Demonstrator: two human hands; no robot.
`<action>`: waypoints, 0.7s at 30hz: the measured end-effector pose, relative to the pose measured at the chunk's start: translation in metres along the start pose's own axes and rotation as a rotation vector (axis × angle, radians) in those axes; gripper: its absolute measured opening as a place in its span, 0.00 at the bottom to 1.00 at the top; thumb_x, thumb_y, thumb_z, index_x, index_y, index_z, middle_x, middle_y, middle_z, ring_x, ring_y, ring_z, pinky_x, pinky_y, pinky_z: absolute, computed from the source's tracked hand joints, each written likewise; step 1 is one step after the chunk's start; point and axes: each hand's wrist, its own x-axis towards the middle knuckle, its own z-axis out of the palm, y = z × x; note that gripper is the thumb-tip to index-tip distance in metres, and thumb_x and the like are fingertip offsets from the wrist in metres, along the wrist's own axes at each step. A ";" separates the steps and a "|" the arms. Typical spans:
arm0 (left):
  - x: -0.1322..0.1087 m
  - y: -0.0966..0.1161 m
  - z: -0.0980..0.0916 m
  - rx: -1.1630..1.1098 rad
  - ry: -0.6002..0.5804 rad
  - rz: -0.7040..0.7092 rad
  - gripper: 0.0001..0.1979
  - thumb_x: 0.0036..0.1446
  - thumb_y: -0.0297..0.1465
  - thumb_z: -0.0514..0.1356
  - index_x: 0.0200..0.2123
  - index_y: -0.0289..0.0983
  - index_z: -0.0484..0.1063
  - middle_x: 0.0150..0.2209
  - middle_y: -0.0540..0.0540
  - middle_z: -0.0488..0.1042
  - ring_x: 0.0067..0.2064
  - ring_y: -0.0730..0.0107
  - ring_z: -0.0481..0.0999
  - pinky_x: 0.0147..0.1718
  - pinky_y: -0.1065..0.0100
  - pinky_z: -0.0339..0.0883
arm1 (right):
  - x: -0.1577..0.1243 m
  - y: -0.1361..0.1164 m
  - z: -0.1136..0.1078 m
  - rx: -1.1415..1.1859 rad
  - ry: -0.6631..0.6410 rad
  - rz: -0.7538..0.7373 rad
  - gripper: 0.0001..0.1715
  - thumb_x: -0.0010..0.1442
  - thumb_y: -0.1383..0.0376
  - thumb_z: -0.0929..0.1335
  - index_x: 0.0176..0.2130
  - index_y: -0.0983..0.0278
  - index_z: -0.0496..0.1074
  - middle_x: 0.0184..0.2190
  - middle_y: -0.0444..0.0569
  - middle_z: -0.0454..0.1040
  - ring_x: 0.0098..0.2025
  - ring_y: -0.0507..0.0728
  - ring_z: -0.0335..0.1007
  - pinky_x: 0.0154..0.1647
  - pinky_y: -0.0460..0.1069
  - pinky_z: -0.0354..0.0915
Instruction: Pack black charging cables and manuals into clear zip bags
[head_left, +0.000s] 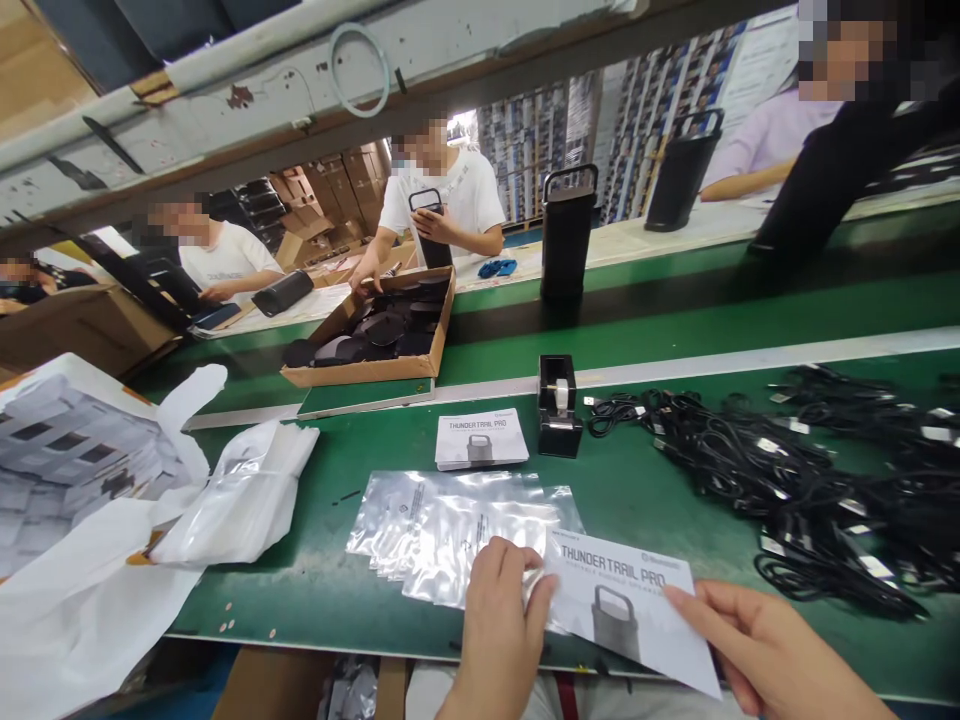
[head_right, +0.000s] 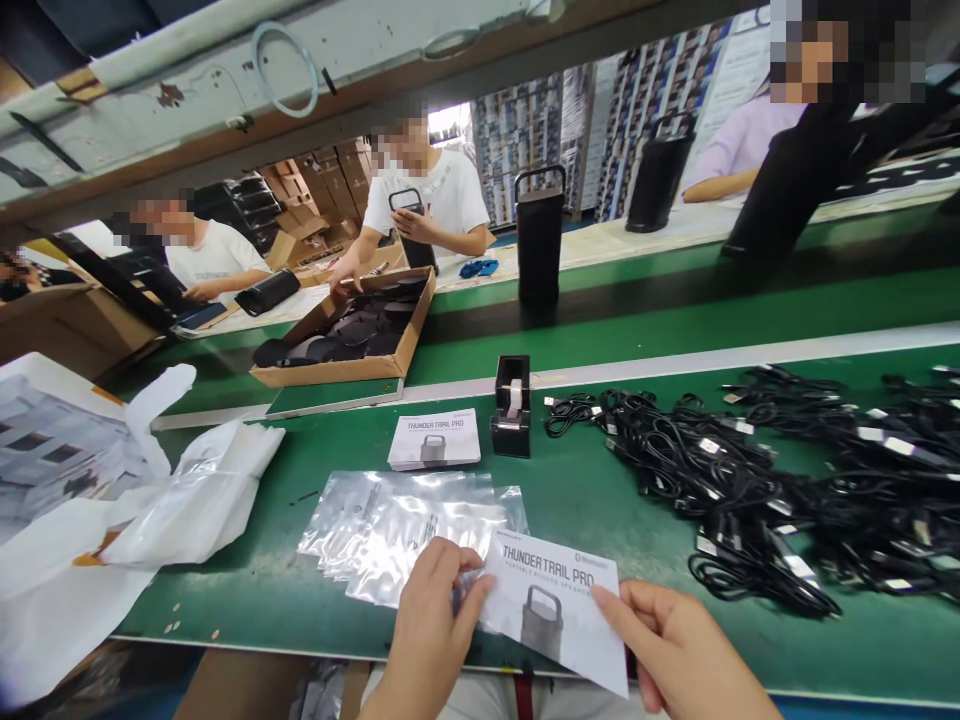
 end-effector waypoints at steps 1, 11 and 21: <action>0.000 0.000 0.001 0.009 -0.003 0.007 0.03 0.55 0.28 0.58 0.35 0.38 0.67 0.34 0.47 0.68 0.36 0.63 0.68 0.34 0.64 0.63 | 0.002 -0.003 -0.001 0.010 -0.038 -0.009 0.26 0.50 0.44 0.63 0.20 0.63 0.65 0.05 0.35 0.53 0.10 0.45 0.41 0.11 0.42 0.41; 0.007 0.006 -0.010 0.023 -0.041 0.017 0.07 0.57 0.25 0.52 0.29 0.38 0.68 0.31 0.47 0.68 0.32 0.66 0.69 0.31 0.66 0.60 | 0.005 -0.025 -0.007 0.221 -0.289 -0.021 0.17 0.47 0.54 0.71 0.27 0.65 0.69 0.13 0.40 0.69 0.13 0.45 0.59 0.16 0.39 0.56; 0.016 0.018 -0.022 -0.224 -0.035 0.019 0.08 0.60 0.28 0.50 0.30 0.38 0.66 0.31 0.48 0.66 0.32 0.69 0.67 0.31 0.69 0.59 | 0.034 -0.079 0.066 -0.216 -0.177 -0.352 0.10 0.56 0.65 0.60 0.28 0.65 0.69 0.17 0.42 0.73 0.14 0.48 0.67 0.11 0.40 0.54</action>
